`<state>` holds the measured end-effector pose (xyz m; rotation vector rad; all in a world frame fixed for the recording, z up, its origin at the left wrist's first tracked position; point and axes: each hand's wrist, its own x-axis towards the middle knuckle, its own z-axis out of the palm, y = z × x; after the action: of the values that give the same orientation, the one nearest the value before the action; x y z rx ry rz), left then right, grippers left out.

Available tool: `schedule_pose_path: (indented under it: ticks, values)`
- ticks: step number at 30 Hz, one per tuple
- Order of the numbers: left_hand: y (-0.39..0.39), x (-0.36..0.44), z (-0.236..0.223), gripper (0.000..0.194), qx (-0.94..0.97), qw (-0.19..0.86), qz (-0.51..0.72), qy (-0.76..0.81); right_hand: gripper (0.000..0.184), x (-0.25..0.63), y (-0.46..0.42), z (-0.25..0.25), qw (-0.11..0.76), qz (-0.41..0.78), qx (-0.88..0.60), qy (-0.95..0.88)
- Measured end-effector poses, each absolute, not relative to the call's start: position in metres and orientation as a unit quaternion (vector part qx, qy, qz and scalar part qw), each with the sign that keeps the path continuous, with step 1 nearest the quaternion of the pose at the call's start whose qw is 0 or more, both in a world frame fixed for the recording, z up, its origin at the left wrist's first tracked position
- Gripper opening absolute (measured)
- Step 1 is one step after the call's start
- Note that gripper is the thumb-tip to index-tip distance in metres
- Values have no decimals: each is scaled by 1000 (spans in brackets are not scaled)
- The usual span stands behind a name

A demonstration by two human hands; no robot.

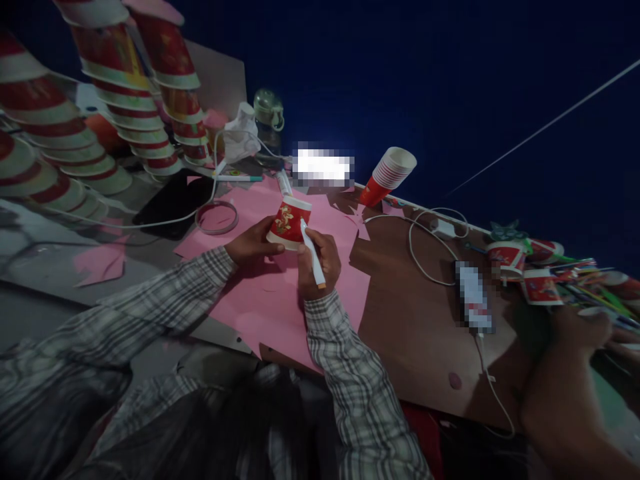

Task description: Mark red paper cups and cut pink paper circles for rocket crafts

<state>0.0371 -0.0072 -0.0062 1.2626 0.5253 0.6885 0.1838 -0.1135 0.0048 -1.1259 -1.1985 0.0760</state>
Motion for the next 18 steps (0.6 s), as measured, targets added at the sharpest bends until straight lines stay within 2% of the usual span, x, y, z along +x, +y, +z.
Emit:
schedule_pose_path:
  ticks: [10, 18]
  values:
    - [-8, 37, -5, 87, 574, 719, 308, 241, 27, 184, -113, 7, 658, 19, -523, -542]
    - [-9, 36, -5, 88, 568, 717, 304, 267, 25, 184, -117, 8, 650, 55, -541, -531]
